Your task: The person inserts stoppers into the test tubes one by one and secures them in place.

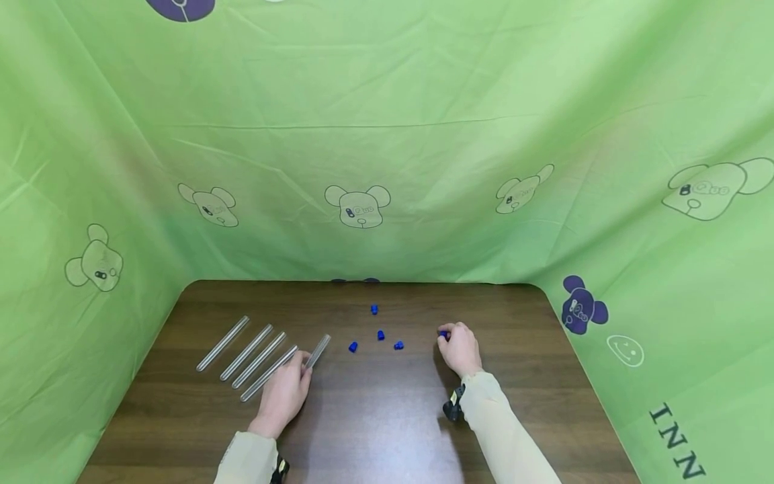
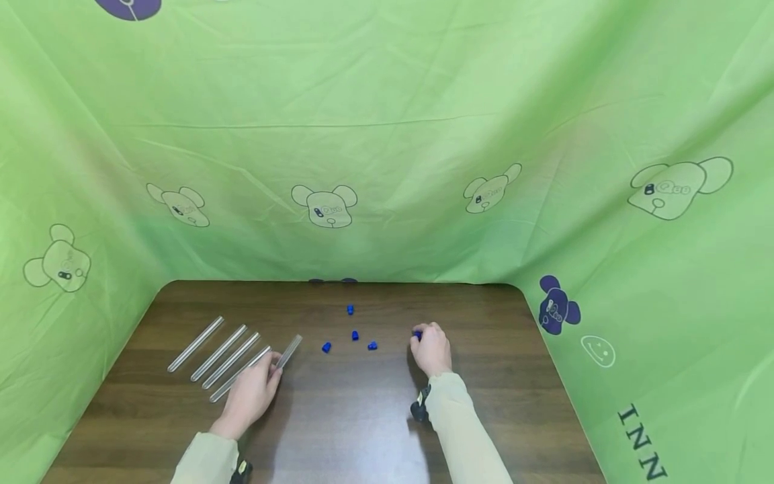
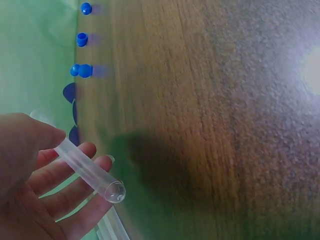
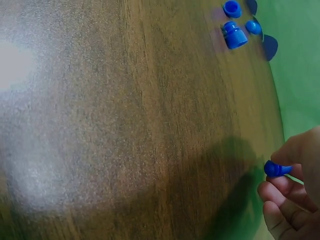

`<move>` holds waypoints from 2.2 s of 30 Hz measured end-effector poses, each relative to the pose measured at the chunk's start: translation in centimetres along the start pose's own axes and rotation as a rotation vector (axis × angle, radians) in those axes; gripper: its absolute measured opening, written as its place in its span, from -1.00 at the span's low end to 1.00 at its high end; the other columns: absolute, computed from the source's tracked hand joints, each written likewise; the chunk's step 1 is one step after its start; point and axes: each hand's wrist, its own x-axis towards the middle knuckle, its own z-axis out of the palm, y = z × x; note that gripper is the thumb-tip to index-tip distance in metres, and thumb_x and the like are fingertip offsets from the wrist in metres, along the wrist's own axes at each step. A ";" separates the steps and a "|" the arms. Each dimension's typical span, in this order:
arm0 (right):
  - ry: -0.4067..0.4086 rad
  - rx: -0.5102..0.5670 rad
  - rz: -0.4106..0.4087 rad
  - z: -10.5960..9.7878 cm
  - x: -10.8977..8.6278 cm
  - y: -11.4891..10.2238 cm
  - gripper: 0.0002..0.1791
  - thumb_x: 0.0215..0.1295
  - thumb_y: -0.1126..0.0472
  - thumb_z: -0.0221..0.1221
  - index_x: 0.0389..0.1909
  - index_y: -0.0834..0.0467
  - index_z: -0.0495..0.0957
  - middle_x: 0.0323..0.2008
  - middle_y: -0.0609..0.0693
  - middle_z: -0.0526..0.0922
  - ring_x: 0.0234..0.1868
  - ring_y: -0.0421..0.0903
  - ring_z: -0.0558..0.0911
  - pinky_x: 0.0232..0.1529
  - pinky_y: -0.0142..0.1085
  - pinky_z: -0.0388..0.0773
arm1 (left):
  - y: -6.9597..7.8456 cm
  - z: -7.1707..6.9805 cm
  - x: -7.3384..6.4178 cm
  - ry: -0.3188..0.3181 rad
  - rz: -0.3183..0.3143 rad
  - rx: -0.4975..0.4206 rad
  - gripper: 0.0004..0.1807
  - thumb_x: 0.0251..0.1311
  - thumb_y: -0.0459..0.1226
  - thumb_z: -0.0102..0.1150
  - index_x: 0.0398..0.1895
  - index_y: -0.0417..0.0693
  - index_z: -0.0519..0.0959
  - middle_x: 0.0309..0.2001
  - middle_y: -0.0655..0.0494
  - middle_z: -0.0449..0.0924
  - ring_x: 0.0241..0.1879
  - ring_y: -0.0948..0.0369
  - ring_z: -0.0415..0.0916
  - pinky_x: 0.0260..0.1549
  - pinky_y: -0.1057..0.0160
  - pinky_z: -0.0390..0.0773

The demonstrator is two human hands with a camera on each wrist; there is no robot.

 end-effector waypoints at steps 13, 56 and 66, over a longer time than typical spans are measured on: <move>0.042 0.030 -0.007 -0.3 -0.2 -0.5 -0.78 0.21 0.37 0.28 -0.12 0.29 0.73 -0.31 0.11 0.64 -0.22 0.13 0.64 -0.16 0.04 0.55 | 0.6 -0.1 0.1 -0.011 0.006 -0.004 -0.67 0.25 -0.41 0.32 0.08 -0.11 0.62 -0.22 0.09 0.71 -0.27 0.04 0.69 -0.41 0.00 0.62; 0.140 0.177 -0.113 -1.6 0.2 -3.2 -0.78 0.26 0.38 0.33 -0.08 0.29 0.73 -0.31 0.13 0.71 -0.33 0.04 0.69 -0.24 -0.02 0.60 | 3.3 0.9 1.5 -0.014 0.057 -0.101 -0.62 0.27 -0.33 0.37 0.15 0.03 0.61 -0.25 0.08 0.77 -0.40 0.02 0.71 -0.55 0.05 0.57; 0.160 0.226 -0.146 -1.9 0.4 -4.0 -0.79 0.27 0.40 0.33 -0.08 0.32 0.73 -0.30 0.14 0.73 -0.34 0.04 0.71 -0.24 -0.03 0.63 | 3.7 1.3 1.5 -0.021 0.072 -0.122 -0.61 0.28 -0.32 0.36 0.16 0.06 0.60 -0.25 0.10 0.77 -0.40 0.06 0.71 -0.56 0.07 0.56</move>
